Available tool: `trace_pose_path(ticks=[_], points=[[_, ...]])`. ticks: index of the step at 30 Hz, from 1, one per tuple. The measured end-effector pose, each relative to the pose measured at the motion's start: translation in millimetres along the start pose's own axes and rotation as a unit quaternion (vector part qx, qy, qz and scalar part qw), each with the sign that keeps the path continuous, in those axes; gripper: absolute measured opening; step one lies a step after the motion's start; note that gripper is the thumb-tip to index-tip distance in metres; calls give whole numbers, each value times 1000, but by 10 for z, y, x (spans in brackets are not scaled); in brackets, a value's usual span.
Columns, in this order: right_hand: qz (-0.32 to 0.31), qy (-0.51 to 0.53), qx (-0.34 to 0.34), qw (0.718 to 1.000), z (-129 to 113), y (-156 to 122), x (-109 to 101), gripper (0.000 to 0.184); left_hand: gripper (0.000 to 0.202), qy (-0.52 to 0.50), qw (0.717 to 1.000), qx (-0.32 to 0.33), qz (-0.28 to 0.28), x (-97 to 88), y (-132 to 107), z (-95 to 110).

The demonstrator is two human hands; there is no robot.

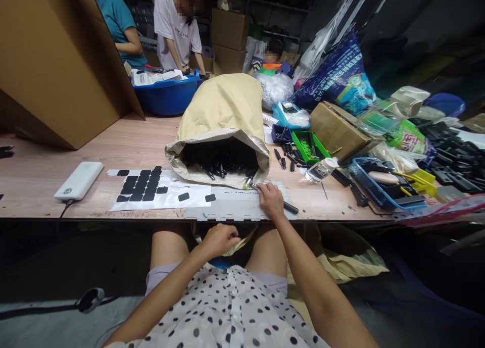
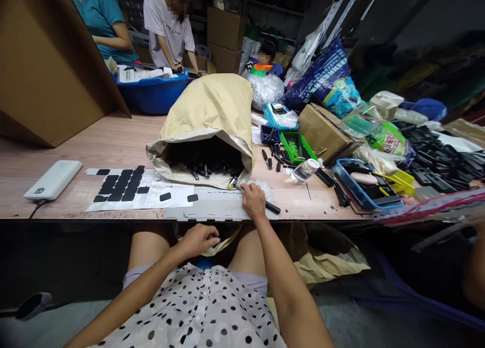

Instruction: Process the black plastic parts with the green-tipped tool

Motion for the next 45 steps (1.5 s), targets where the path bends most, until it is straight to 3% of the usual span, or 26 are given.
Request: trace_pose_path(ticks=[2,4,6,8,10,13,16,20,23,25,30,36,45], points=[[-2,-2,1,1000,-7,0,-1,29,17,-81,993,3,80,-405,160,78],[-6,-3,1,1000,-15,1,-2,29,16,-127,960,-68,240,-926,335,-31],[-10,-3,0,1000,-24,3,-5,29,22,-124,937,-106,309,-1283,558,-123],[-12,-3,-1,1000,-31,4,-9,29,26,-99,906,-168,377,-1546,732,-257],[-14,-4,-1,1000,-37,5,-10,29,27,-71,890,-214,397,-1668,890,-359],[-19,-4,-3,1000,-42,6,-8,28,22,-55,893,-244,373,-1680,1055,-459],[-24,-1,-5,1000,-43,6,-9,29,15,-80,891,-227,384,-1639,1024,-523],[-25,5,-2,1000,-36,7,-16,30,16,-117,903,-99,400,-1476,771,-490],[-30,11,4,999,-29,9,-14,30,17,-108,932,-15,345,-1226,571,-418],[-32,13,9,999,-23,10,-12,30,15,-78,952,5,295,-1062,486,-377],[-35,13,21,999,-13,16,-7,31,16,-2,973,9,230,-886,442,-304],[-26,17,17,999,-25,19,-15,30,28,28,974,2,224,-879,468,-284],[-26,37,16,999,2,32,-47,30,18,-18,975,15,219,-861,525,-378]])
Point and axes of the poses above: each hand's wrist, its own y-axis towards the middle knuckle, its own x-axis out of the palm, z = x × y, the point moved 7 cm from there along y, towards the middle knuckle, and after that the axes turned 6 degrees about y, right-handed, at the moved point
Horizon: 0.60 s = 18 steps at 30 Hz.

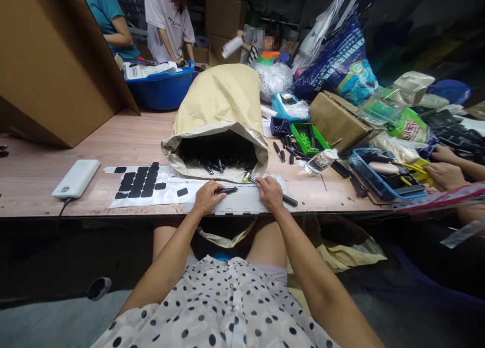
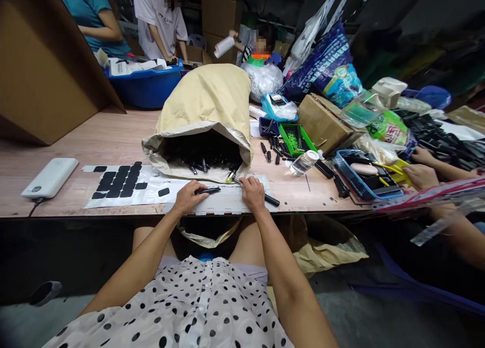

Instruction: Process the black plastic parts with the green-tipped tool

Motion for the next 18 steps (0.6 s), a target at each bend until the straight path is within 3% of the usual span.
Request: trace_pose_path(ticks=[4,11,18], points=[[27,58,13,998,-125,-67,-89,33,19,-9,1000,2,-3,8,6,-3],[34,255,4,966,-676,-281,-50,37,19,-15,1000,-4,-5,8,4,17],[16,257,0,966,-807,-380,2,40,17,-16,1000,-10,2,40,16,4]])
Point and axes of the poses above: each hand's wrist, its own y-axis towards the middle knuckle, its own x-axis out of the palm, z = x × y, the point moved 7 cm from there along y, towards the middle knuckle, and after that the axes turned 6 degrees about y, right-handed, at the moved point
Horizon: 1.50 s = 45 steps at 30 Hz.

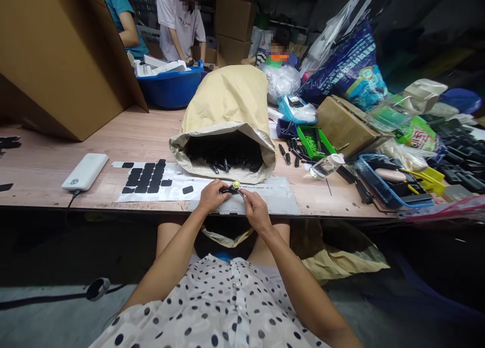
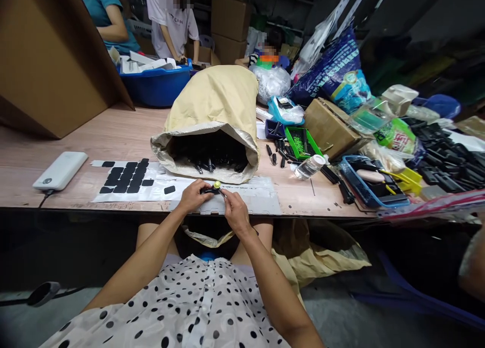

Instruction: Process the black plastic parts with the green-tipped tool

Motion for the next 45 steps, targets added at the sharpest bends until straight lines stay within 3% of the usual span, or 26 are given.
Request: trace_pose_path(ticks=[10,23,29,32,36,41,45], points=[[-35,-77,-13,996,-233,-8,8,42,6,2,1000,-2,2,-11,-5,49],[-3,-86,6,996,-105,-63,-128,42,13,4,1000,-4,3,7,0,56],[53,-124,15,991,208,135,-363,38,14,14,1000,-4,-2,-21,-23,91],[47,-185,0,982,494,288,-488,33,15,23,1000,-1,-1,-19,-30,97],[18,-245,-32,969,757,361,-500,30,14,35,999,7,5,1,-35,89],[18,-264,-19,964,807,330,-434,30,12,47,999,24,7,-1,2,64],[21,-264,-6,964,787,337,-408,30,12,49,994,87,32,-69,-107,166]])
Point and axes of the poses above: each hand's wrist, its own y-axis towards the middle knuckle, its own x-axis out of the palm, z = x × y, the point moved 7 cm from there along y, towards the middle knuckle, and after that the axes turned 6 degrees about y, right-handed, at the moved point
